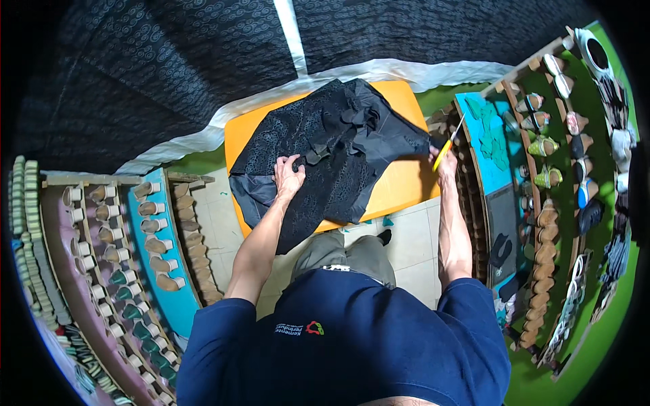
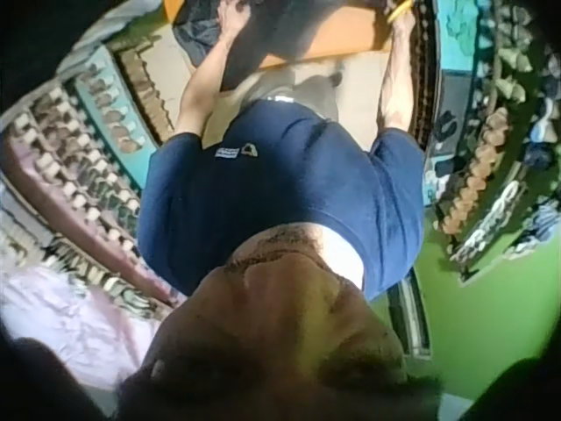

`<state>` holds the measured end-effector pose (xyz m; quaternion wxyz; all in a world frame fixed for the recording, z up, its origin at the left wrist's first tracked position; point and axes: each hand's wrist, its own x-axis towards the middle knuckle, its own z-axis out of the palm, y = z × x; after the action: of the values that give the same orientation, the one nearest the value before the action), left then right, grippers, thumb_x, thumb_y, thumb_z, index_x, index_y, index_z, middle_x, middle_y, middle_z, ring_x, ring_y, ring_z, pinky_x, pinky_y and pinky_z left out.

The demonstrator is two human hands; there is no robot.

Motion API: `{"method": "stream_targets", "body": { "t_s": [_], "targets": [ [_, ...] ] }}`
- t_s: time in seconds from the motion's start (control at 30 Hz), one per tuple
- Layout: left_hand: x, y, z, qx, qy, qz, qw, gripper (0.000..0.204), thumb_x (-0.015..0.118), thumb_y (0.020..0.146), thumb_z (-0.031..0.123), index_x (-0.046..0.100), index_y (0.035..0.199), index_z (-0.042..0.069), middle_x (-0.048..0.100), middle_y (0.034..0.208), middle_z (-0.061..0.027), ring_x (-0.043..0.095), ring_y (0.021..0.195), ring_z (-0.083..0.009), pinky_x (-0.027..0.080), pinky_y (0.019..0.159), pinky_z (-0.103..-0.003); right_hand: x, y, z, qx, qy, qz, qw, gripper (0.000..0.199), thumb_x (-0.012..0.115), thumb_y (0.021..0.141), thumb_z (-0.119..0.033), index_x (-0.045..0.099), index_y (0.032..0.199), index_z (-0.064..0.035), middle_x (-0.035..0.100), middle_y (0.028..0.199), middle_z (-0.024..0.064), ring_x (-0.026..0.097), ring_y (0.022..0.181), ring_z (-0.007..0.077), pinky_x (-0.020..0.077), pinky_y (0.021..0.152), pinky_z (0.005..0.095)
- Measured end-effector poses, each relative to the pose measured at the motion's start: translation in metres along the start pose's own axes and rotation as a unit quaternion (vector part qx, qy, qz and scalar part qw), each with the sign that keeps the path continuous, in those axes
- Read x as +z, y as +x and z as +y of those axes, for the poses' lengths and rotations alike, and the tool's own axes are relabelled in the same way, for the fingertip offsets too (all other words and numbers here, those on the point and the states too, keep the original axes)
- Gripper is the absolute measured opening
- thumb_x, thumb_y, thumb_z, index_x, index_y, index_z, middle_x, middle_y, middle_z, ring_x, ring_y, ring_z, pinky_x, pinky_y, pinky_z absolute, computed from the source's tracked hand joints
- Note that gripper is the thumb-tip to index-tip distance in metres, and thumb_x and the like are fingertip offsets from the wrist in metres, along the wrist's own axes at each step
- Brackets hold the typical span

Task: The person uses yellow-handled scissors to cut a large piece of black patterned fabric laid out on an orange table. They follow visible pink chalk lines to trim the fabric into a specific shape, periodically lifting and repositioning the material to access different sections.

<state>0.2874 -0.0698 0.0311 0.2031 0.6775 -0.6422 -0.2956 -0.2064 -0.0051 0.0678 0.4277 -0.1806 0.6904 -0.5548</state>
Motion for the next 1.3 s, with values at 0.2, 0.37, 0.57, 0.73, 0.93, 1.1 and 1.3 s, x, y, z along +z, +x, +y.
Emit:
{"method": "stream_targets", "body": {
  "t_s": [0.2,0.37,0.57,0.73,0.93,1.1,1.3],
  "targets": [
    [0.004,-0.013,0.025,0.007,0.073,-0.002,0.997,0.058,0.078,0.075,0.029,0.065,0.132,0.028,0.041,0.144,-0.0149,0.029,0.144,-0.0387,0.013,0.107,-0.083,-0.055,-0.061,0.116,-0.073,-0.217,0.332,0.915,0.036,0.072,0.089,-0.019,0.064,0.119,-0.0009,0.072,0.109,0.0173,0.07,0.1,0.0315,0.0529,0.092,0.0415],
    [0.019,-0.001,0.047,0.127,0.066,0.044,0.989,0.06,0.073,0.081,0.035,0.061,0.137,0.014,0.045,0.144,-0.0181,0.034,0.141,-0.0364,0.02,0.115,-0.061,0.018,-0.124,0.095,-0.246,-0.303,0.224,0.893,0.031,0.072,0.09,-0.019,0.066,0.111,0.0024,0.07,0.104,0.0186,0.068,0.098,0.0295,0.0518,0.091,0.0386],
    [0.05,0.012,0.117,0.109,0.112,-0.02,0.988,0.071,0.073,0.082,0.059,0.064,0.135,0.014,0.05,0.143,-0.0176,0.039,0.137,-0.0357,0.028,0.113,-0.054,0.089,-0.145,0.08,-0.134,-0.427,0.105,0.888,0.044,0.076,0.086,-0.029,0.065,0.117,-0.0004,0.062,0.105,0.0207,0.063,0.1,0.0374,0.051,0.087,0.0483],
    [0.064,0.034,0.098,0.131,0.029,-0.005,0.991,0.012,0.065,0.09,0.023,0.07,0.091,0.012,0.068,0.099,-0.0141,0.064,0.097,-0.0394,0.052,0.085,-0.049,0.093,-0.134,0.082,-0.114,-0.424,0.116,0.891,0.05,0.077,0.085,-0.028,0.063,0.127,-0.004,0.063,0.11,0.0203,0.064,0.103,0.0375,0.0515,0.089,0.0475],
    [0.038,0.037,0.094,0.163,-0.045,0.009,0.986,0.02,0.067,0.087,0.012,0.067,0.106,0.006,0.066,0.109,-0.0185,0.06,0.108,-0.0383,0.046,0.099,-0.046,0.118,-0.088,0.037,-0.089,-0.322,0.097,0.937,0.061,0.081,0.08,-0.048,0.066,0.123,-0.0071,0.074,0.098,0.0167,0.071,0.09,0.0392,0.0545,0.079,0.0488],
    [0.025,-0.008,0.12,0.179,-0.092,0.001,0.98,0.038,0.071,0.084,0.01,0.065,0.122,0.005,0.064,0.122,-0.0183,0.06,0.118,-0.0358,0.045,0.107,-0.042,0.189,-0.024,0.023,0.009,-0.302,0.131,0.944,0.06,0.087,0.072,-0.053,0.063,0.102,-0.0065,0.074,0.094,0.0182,0.072,0.09,0.0414,0.0543,0.081,0.0505],
    [0.034,-0.039,0.133,-0.151,-0.404,-0.148,0.89,0.044,0.071,0.095,0.03,0.064,0.13,0.004,0.068,0.116,-0.0099,0.064,0.106,-0.0179,0.052,0.095,-0.031,0.197,0.007,0.042,-0.013,-0.032,-0.014,0.999,0.05,0.088,0.073,-0.017,0.058,0.111,-0.005,0.07,0.11,0.0132,0.068,0.1,0.0236,0.0527,0.089,0.0369]
  ]
}}
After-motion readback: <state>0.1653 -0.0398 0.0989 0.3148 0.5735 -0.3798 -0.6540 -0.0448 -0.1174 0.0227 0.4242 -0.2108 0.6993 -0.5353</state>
